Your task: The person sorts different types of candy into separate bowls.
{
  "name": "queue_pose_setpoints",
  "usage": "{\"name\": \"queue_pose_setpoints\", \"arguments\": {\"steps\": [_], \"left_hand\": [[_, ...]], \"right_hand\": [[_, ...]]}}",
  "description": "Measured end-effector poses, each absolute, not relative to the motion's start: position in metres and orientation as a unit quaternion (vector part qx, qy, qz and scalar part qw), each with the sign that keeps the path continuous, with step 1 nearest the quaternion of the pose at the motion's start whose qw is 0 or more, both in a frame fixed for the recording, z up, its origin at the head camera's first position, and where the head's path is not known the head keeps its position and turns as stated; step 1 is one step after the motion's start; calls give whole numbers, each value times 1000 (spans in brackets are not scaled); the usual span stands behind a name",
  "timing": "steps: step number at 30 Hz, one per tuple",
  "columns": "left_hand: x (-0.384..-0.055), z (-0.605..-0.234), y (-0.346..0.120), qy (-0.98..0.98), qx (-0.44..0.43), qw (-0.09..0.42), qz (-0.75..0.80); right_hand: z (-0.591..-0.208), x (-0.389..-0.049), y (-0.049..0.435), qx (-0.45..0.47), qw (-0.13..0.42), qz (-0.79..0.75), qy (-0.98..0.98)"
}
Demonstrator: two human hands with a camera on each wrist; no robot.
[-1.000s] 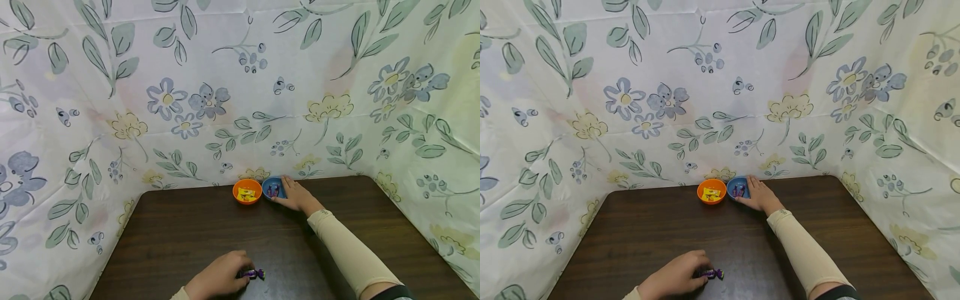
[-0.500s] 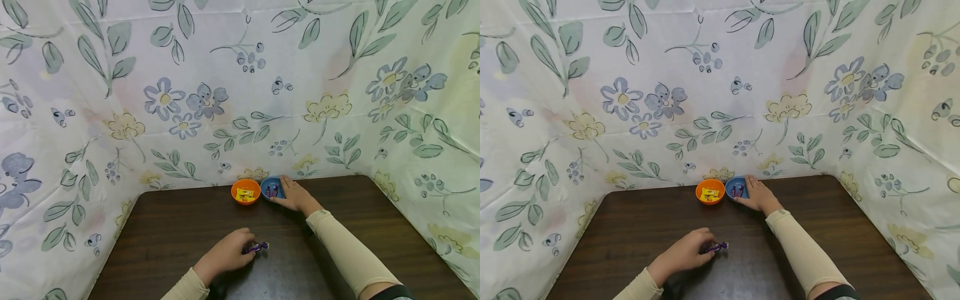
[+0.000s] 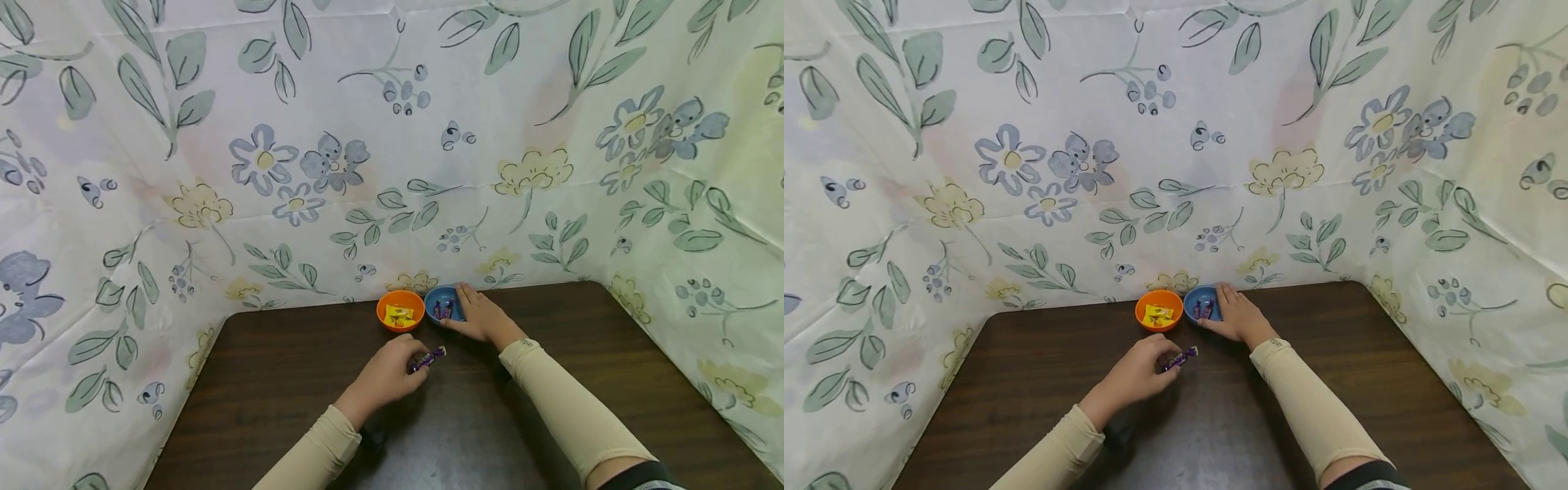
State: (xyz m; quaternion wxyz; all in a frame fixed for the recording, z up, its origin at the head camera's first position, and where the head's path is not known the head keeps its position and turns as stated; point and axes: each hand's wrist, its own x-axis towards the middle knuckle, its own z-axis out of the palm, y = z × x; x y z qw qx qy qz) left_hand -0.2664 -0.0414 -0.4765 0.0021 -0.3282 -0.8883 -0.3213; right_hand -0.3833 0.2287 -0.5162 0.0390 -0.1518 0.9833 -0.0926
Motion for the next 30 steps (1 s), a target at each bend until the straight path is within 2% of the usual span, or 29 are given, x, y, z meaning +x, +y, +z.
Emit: {"name": "queue_pose_setpoints", "arguments": {"steps": [5, 13, 21, 24, 30], "left_hand": [[-282, -469, -30, -897, -306, 53, -315], [-312, -465, -13, -912, -295, 73, -275], [-345, -455, 12, -922, -273, 63, -268], [-355, -451, 18, -923, -265, 45, -277], [-360, -451, 20, -922, -260, 20, -284]], "right_hand": [[-516, -383, 227, -159, 42, -88, 982], [-516, -383, 227, -164, 39, -85, 982], [-514, -387, 231, -171, 36, -83, 981], [-513, -387, 231, -168, 40, -86, 981], [-515, -386, 232, -168, 40, -90, 981]]}}
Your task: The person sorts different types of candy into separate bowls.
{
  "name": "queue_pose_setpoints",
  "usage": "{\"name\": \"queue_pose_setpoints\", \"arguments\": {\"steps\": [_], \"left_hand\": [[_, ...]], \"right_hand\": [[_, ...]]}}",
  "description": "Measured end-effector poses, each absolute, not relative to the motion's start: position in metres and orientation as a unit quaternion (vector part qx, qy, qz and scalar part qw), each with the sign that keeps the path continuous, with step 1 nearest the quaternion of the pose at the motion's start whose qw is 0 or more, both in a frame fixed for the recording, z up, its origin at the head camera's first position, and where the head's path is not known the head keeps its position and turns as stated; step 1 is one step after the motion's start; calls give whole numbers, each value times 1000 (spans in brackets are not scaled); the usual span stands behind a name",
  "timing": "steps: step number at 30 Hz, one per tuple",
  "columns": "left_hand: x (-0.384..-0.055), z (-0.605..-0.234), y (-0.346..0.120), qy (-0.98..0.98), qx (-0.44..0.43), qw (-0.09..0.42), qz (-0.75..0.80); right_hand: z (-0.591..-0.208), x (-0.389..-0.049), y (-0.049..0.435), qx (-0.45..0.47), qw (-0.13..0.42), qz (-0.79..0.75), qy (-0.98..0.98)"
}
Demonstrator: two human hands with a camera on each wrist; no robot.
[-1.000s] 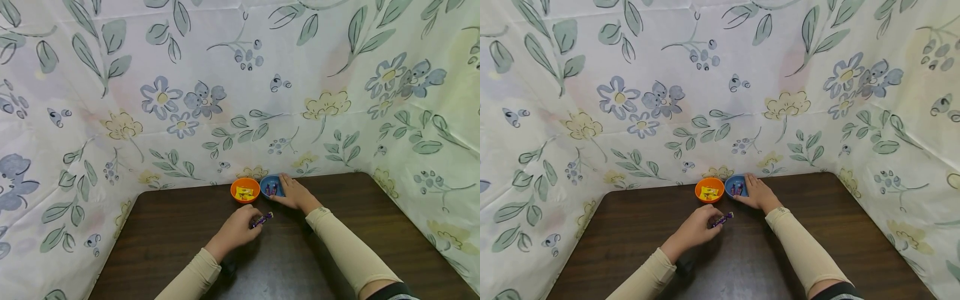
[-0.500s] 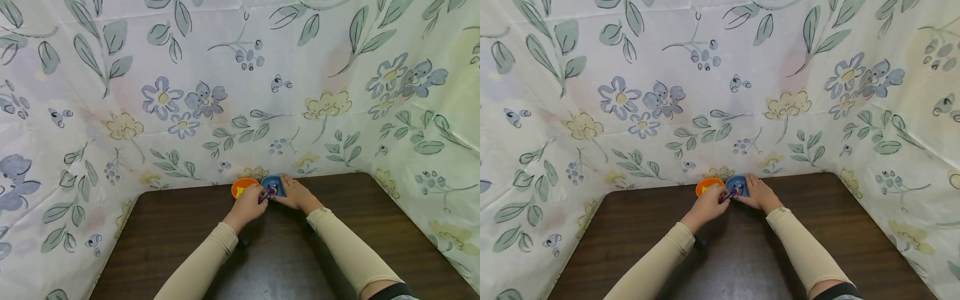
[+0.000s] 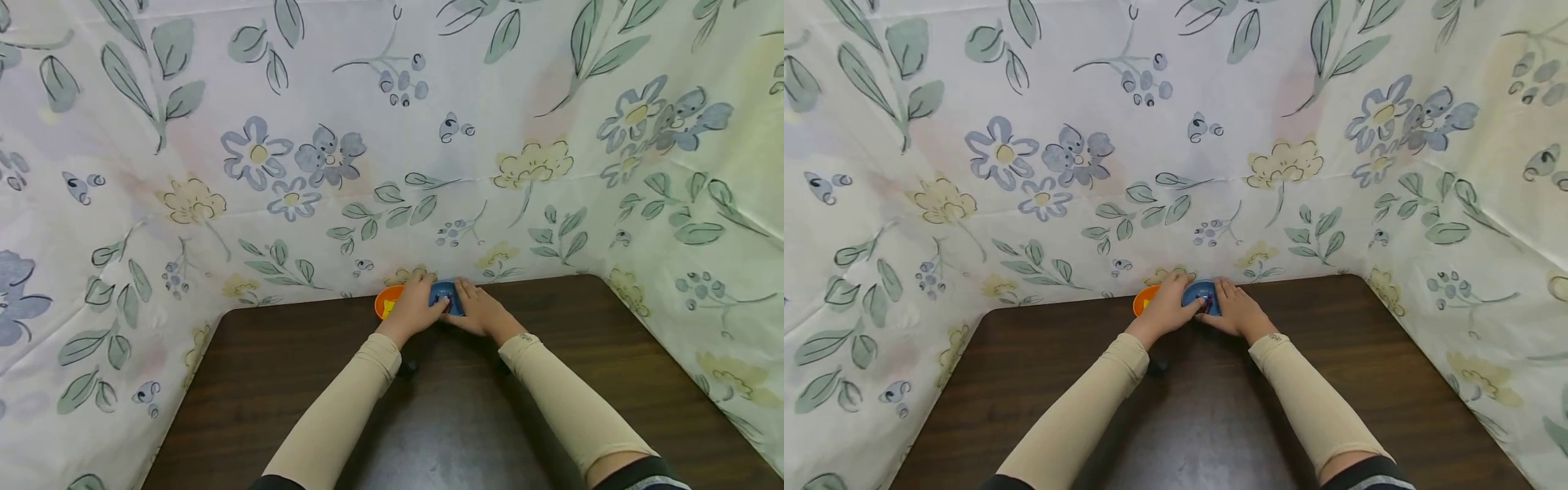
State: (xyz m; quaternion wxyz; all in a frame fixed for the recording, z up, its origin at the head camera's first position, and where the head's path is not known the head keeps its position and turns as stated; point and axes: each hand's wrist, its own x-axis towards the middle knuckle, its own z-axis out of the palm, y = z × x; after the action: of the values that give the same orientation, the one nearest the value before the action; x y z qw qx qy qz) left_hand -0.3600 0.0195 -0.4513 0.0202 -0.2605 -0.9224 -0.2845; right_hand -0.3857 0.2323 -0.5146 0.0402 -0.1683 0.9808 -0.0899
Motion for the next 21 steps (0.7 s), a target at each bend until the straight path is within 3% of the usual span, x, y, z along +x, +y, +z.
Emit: {"name": "queue_pose_setpoints", "arguments": {"steps": [14, 21], "left_hand": [[-331, -472, -40, -922, -281, 61, -258], [-318, -476, -66, -927, -270, 54, -253]], "right_hand": [[-518, -397, 226, -168, 39, -80, 982], [-509, -402, 238, -165, 35, -86, 982]]}}
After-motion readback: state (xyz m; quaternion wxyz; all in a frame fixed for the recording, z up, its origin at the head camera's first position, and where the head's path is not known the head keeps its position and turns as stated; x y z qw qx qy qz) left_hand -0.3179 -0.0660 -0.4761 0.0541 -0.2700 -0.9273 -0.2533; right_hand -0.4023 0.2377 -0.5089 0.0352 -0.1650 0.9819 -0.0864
